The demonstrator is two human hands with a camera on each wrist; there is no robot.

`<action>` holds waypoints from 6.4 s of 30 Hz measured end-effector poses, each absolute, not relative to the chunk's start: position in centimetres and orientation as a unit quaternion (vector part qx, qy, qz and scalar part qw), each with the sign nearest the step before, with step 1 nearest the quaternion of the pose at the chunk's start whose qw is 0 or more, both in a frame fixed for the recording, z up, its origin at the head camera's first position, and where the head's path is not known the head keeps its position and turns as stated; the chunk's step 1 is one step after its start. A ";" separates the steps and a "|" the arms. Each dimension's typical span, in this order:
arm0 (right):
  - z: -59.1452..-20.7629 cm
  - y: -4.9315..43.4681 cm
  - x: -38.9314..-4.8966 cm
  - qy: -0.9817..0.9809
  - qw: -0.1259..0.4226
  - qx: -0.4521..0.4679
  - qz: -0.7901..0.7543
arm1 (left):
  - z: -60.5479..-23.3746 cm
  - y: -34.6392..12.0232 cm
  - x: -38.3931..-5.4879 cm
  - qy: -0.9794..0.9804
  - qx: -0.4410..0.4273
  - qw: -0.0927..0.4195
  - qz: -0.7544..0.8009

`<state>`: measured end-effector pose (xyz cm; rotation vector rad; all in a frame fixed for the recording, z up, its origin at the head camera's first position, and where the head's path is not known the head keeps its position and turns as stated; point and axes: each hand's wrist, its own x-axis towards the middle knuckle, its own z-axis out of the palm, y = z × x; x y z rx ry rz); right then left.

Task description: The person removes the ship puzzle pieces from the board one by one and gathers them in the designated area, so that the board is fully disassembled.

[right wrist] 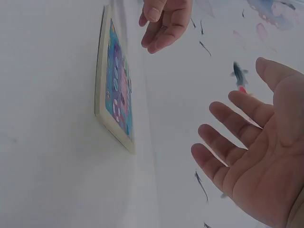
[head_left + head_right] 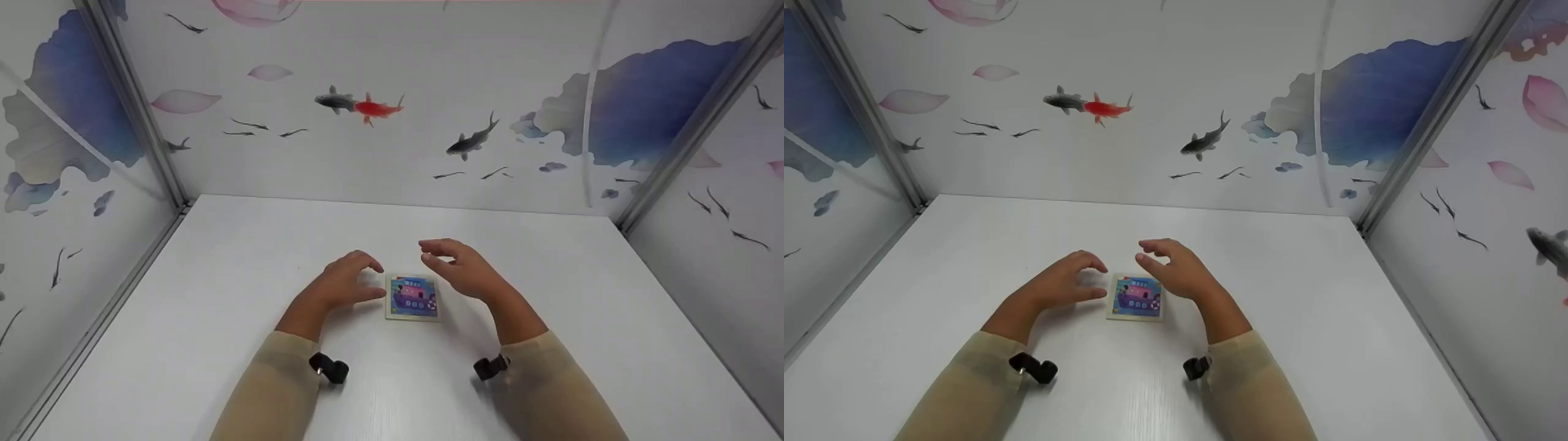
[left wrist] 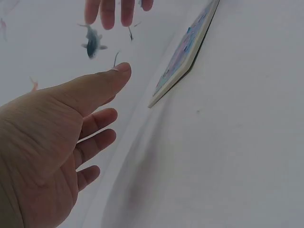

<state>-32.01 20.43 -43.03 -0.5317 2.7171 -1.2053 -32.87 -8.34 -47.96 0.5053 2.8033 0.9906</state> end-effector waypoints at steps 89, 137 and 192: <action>-47.1 17.0 -37.2 0.882 0.208 -0.044 -0.422 | -48.7 -7.5 -32.3 0.922 0.242 0.107 0.282; -47.7 28.8 -36.3 0.772 0.188 0.111 -0.597 | -48.6 -7.1 -31.9 0.933 0.209 0.111 0.272; -48.5 28.2 -38.4 0.795 0.136 0.141 -0.575 | -48.6 -7.1 -31.9 0.931 0.214 0.112 0.272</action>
